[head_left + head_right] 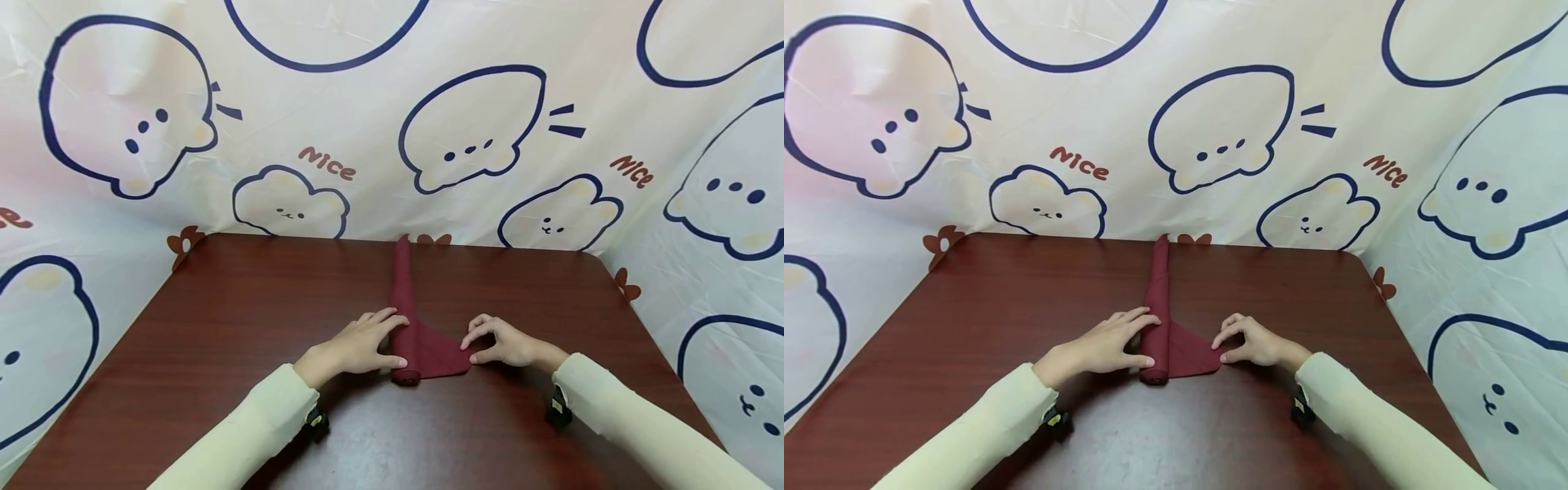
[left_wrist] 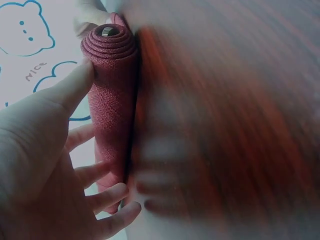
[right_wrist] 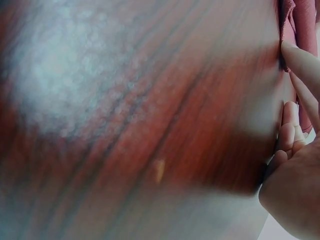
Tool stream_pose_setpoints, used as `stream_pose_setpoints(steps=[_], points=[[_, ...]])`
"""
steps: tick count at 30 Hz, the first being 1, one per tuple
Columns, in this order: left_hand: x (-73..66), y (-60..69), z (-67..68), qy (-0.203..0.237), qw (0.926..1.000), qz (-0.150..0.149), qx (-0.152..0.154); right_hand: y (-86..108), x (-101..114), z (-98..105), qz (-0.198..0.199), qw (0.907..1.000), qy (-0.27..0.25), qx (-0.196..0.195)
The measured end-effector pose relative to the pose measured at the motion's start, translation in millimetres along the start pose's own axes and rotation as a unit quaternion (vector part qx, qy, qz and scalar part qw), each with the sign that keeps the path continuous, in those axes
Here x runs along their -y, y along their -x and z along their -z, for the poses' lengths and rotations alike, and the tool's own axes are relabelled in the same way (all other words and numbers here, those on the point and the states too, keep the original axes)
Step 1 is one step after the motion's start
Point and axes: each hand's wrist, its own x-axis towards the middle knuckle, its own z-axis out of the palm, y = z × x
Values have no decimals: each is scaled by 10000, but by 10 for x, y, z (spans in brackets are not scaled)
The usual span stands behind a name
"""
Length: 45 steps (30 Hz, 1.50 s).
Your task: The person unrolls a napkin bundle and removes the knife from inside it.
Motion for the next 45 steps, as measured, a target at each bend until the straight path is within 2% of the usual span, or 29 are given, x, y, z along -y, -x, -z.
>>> stream_pose_setpoints(steps=[11,16,20,25,31,38,45], points=[[-28,-12,22,93,9999,-42,-13,10,8,15,-28,10000,-35,8],[-70,-25,38,99,9998,-40,-177,-4,20,17,-42,10000,-57,19],[-151,-92,48,-10,9992,-222,-331,-16,23,16,-43,10000,-44,-7],[-247,-219,23,-359,9977,-481,-325,-32,23,13,-25,10000,-70,-44],[-263,-294,-35,-980,9942,-360,-248,-40,9,20,-27,10000,-67,-2],[-272,-244,28,-921,9949,-316,-261,-13,12,51,29,10000,-3,-64],[-194,-178,6,-840,9962,-159,-146,-2,-7,14,-20,9999,-98,2]])
